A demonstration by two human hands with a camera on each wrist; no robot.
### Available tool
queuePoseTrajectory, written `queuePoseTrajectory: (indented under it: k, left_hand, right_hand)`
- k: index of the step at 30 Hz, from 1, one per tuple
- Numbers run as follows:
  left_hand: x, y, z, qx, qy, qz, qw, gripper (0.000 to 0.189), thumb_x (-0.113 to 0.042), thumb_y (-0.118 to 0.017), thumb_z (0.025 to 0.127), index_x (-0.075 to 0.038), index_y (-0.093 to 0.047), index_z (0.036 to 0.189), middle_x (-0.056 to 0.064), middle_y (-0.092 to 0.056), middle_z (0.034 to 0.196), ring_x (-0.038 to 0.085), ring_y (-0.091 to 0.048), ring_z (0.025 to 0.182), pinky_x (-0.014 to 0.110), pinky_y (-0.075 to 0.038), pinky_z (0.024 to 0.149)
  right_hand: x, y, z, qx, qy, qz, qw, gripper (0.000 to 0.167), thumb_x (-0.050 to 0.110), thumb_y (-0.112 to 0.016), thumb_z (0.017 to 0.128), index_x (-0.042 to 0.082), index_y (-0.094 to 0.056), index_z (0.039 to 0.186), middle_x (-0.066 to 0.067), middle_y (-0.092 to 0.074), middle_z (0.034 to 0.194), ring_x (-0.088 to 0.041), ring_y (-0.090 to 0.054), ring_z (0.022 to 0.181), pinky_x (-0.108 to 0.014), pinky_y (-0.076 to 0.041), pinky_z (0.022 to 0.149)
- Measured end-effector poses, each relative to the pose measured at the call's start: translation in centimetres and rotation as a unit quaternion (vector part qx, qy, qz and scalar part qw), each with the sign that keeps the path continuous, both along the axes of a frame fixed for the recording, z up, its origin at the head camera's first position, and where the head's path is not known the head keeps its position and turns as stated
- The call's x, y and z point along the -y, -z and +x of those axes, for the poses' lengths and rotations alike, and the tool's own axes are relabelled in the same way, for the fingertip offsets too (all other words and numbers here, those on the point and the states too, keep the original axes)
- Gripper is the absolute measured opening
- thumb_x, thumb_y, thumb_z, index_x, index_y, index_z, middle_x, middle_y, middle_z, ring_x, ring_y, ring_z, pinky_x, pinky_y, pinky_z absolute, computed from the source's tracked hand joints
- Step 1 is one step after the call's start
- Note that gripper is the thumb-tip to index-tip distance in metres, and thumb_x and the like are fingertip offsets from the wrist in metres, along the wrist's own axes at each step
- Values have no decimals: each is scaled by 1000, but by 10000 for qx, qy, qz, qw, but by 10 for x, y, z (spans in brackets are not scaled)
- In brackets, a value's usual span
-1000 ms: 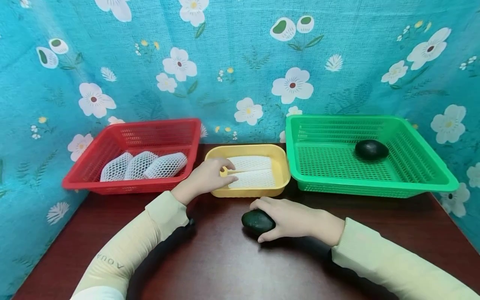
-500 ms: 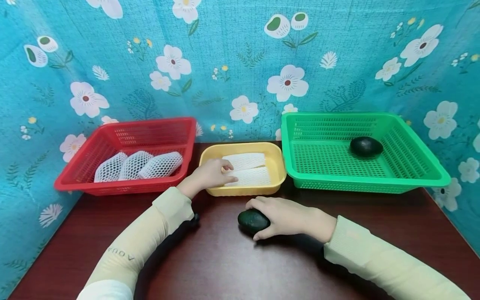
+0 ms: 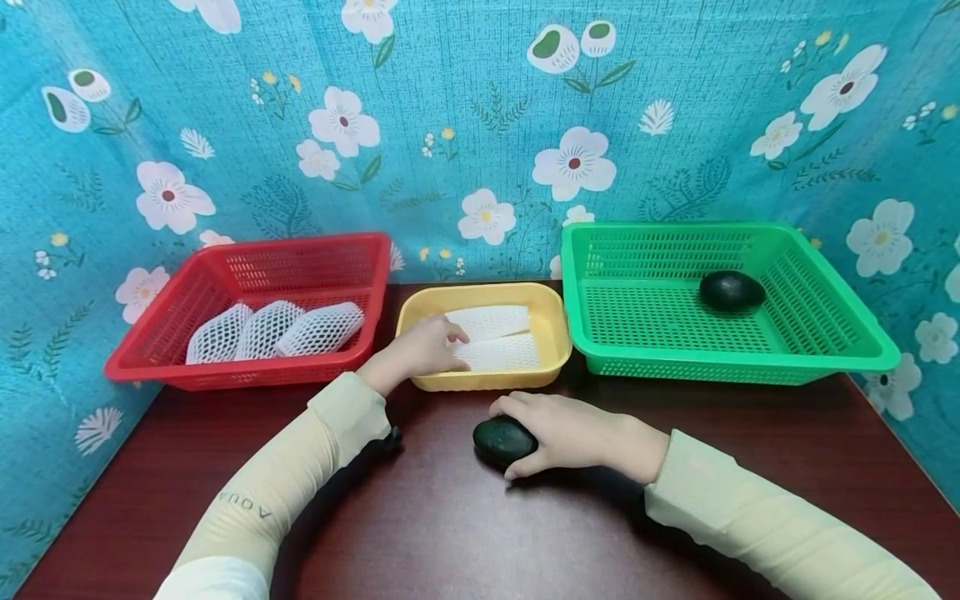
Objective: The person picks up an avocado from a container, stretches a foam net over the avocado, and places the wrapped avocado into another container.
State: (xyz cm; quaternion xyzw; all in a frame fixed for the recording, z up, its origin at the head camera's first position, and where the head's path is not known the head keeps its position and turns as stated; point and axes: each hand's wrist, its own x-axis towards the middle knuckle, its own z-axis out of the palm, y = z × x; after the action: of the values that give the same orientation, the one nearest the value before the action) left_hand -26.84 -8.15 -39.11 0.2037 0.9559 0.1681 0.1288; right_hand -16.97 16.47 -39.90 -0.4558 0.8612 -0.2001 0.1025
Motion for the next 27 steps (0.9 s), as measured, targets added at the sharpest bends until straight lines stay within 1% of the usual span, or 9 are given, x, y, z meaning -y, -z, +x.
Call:
queuePoseTrajectory:
  k: [3,6,10,13,16,22,24,27]
  left_hand:
    - [0,-1,1,23,-30,-17,10000,37,-26,-85,86,-8,-74,116,10,-65,117,23,-58,107,36,-49,96]
    - [-1,-1,1,-51,-11,3,10000,28,-22,-85,85,-9,-72,106,8,-64,108,23,-56,100,36,-49,90]
    - [-1,-3,2,-84,-44,208,9997,21,-14,-84,84,-10,-67,94,5,-63,94,23,-56,91,34,-47,82]
    - [-1,-5,4,-16,-124,411,9991,20,-9,-82,84,-11,-63,91,4,-63,89,23,-56,88,33,-46,78]
    - [0,-7,5,-2,-153,578,9982,20,-7,-81,85,-11,-61,90,4,-63,91,23,-56,88,33,-46,77]
    - [3,-10,7,-118,-149,909,9957,22,-4,-79,85,-11,-59,91,6,-65,96,23,-58,90,33,-49,78]
    - [3,-10,8,-97,-153,1026,9946,23,-3,-78,86,-10,-58,93,7,-65,98,24,-58,91,33,-49,79]
    - [4,-10,9,-2,-159,1173,9930,23,-2,-78,86,-9,-60,100,9,-66,101,24,-59,93,32,-50,78]
  right_hand:
    - [1,-1,0,56,27,14,10000,64,50,-80,87,12,-55,132,3,-60,122,-11,-62,99,-35,-54,87]
    - [1,-1,0,101,63,44,9999,65,51,-79,87,11,-55,132,2,-61,123,-11,-62,100,-35,-54,87]
    - [1,-2,0,201,125,129,9996,67,53,-77,88,10,-55,134,1,-60,124,-12,-61,102,-36,-54,89]
    - [1,-1,0,294,158,171,9993,67,54,-76,89,10,-55,135,2,-59,124,-11,-60,102,-35,-53,88]
    - [1,-1,1,288,154,158,9993,67,54,-75,90,9,-55,135,2,-59,123,-10,-60,101,-35,-53,87]
    - [1,-1,0,272,137,166,9994,66,53,-75,90,9,-55,135,2,-59,121,-10,-60,100,-35,-53,87]
    - [1,-1,0,279,132,184,9994,67,53,-75,90,9,-55,136,2,-59,121,-11,-60,101,-35,-53,87]
    - [0,-2,0,259,131,215,9993,69,54,-74,91,7,-54,138,1,-59,123,-12,-60,103,-37,-53,89]
